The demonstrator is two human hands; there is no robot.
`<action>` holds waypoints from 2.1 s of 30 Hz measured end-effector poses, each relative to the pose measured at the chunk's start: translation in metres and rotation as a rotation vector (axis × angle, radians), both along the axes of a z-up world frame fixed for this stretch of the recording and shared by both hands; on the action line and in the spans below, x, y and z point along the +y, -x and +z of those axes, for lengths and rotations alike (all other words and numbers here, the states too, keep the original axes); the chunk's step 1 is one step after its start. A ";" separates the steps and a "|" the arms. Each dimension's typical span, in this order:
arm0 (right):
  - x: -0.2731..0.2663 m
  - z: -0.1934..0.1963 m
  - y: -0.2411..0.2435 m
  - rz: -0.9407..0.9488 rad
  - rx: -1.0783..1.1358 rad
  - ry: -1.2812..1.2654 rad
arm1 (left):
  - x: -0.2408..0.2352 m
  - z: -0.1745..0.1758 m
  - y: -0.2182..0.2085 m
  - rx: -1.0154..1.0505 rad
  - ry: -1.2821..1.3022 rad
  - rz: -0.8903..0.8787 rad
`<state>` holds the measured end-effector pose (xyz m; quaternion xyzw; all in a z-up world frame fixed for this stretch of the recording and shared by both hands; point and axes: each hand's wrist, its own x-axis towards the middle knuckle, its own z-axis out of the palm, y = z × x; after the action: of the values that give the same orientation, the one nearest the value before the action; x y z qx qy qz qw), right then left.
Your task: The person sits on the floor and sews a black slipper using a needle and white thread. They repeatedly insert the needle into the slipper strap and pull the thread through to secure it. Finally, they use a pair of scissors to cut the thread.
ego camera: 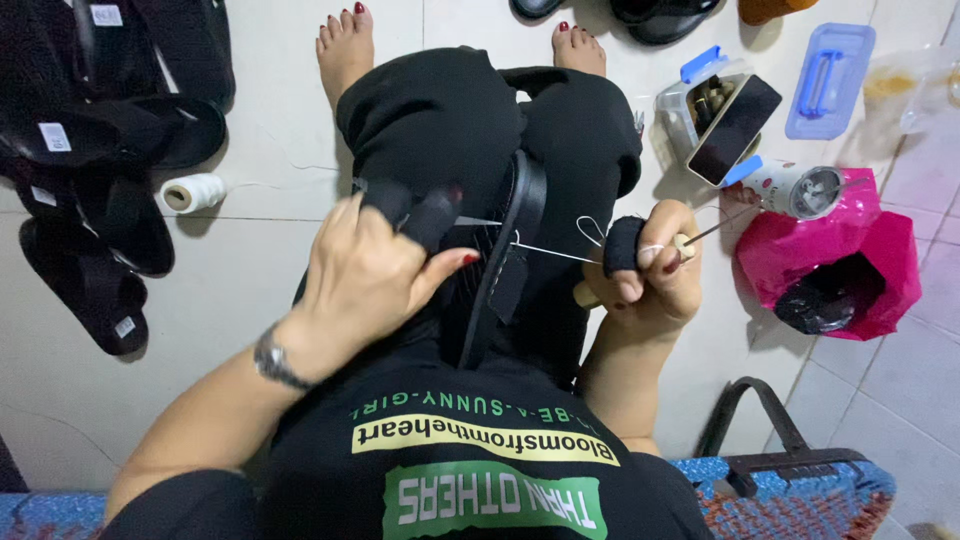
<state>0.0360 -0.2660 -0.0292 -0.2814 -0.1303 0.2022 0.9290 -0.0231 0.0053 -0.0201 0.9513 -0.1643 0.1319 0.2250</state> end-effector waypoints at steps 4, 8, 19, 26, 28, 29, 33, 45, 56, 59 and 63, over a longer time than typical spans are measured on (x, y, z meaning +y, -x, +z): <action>0.004 -0.002 0.004 -0.186 0.002 0.186 | -0.006 -0.007 0.037 0.093 0.085 0.008; 0.002 -0.022 0.003 -0.269 0.045 0.312 | -0.015 -0.020 0.062 0.152 0.223 0.052; 0.021 -0.017 0.001 -0.390 0.067 0.853 | -0.022 -0.053 0.091 0.168 0.313 0.097; 0.065 0.035 -0.008 0.009 -0.511 1.785 | -0.049 -0.024 0.091 0.731 0.329 0.131; 0.066 0.035 -0.009 -0.072 -0.553 1.763 | -0.058 -0.032 0.086 0.727 0.236 0.123; 0.066 0.033 -0.008 -0.138 -0.579 1.741 | -0.063 -0.037 0.083 0.742 0.143 0.115; 0.071 0.047 0.010 -0.374 -0.687 1.701 | -0.069 -0.070 0.086 0.521 0.128 0.105; 0.001 0.028 0.006 -0.002 -0.517 1.538 | 0.004 -0.013 0.059 1.051 0.291 -0.248; -0.049 0.030 0.022 0.297 -0.953 1.874 | 0.117 0.006 -0.018 0.207 -0.342 0.307; -0.027 0.034 0.019 0.170 -1.249 1.967 | 0.051 0.026 -0.042 0.468 0.262 -0.079; -0.022 0.034 0.015 0.102 -1.339 1.984 | 0.011 0.023 -0.056 0.413 0.100 -0.263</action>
<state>0.0210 -0.2884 0.0047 -0.9190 -0.3862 0.0644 0.0459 0.0333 0.0164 0.0031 0.9162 -0.2305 -0.0880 0.3158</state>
